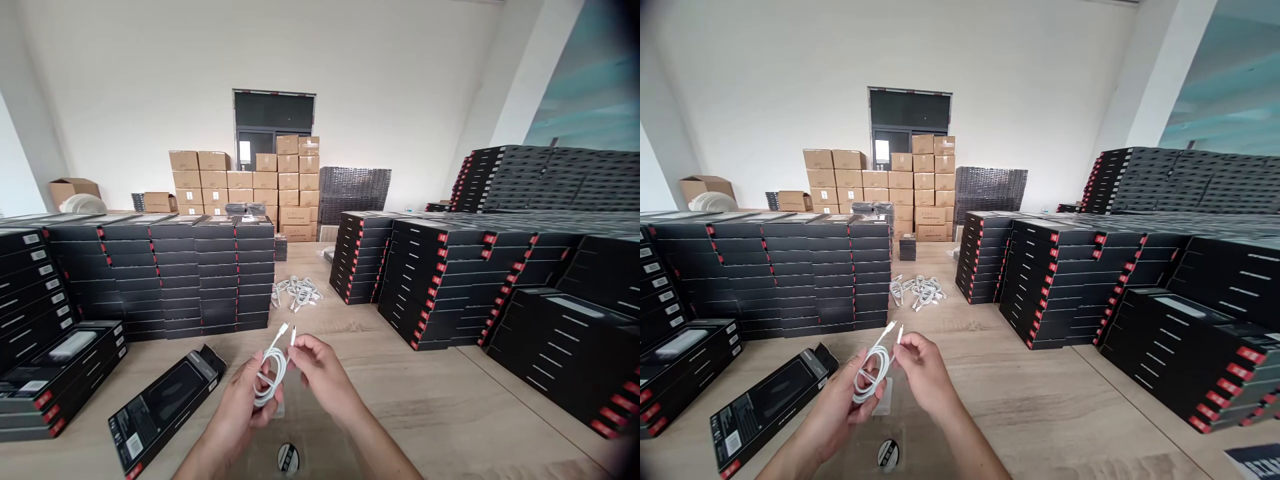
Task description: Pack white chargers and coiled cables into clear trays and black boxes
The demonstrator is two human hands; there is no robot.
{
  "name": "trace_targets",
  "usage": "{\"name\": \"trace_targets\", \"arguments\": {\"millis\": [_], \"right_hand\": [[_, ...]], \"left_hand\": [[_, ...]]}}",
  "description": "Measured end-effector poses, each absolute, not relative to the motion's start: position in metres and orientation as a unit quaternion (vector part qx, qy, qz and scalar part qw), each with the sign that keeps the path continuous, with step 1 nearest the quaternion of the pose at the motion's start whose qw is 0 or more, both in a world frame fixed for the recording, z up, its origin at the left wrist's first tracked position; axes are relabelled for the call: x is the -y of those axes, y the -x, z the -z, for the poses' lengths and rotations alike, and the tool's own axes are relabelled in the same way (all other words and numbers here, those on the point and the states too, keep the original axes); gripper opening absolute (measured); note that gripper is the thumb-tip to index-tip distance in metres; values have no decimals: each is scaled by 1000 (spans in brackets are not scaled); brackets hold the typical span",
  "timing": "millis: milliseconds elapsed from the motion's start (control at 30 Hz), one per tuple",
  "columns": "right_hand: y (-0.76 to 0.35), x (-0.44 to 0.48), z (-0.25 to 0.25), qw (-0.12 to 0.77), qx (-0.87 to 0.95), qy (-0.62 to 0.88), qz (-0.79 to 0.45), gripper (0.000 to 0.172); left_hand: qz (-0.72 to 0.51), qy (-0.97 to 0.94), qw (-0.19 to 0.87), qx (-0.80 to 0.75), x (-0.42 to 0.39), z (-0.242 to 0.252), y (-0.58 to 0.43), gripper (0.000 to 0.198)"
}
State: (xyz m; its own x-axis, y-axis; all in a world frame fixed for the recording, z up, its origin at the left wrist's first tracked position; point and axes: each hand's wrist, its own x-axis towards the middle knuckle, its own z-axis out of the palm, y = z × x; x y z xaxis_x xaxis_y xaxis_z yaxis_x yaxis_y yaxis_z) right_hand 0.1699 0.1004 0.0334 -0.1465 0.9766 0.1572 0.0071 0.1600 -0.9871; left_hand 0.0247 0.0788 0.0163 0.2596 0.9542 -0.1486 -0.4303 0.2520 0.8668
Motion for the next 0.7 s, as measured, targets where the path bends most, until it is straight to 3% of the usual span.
{"name": "trace_targets", "arguments": {"millis": [167, 367, 500, 700], "right_hand": [[-145, -89, -21, 484, 512, 373, -605, 54], [-140, -91, -21, 609, 388, 340, -602, 48], [-139, -92, -22, 660, 378, 349, -548, 54], [-144, -93, -22, 619, 373, 375, -580, 51]], "left_hand": [[-473, -365, 740, -307, -74, -13, -31, 50], [-409, -443, 747, -281, -74, -13, -26, 47], [-405, -500, 704, -301, -73, -9, -32, 44], [-472, -434, 706, -300, -74, -9, -35, 38]]}}
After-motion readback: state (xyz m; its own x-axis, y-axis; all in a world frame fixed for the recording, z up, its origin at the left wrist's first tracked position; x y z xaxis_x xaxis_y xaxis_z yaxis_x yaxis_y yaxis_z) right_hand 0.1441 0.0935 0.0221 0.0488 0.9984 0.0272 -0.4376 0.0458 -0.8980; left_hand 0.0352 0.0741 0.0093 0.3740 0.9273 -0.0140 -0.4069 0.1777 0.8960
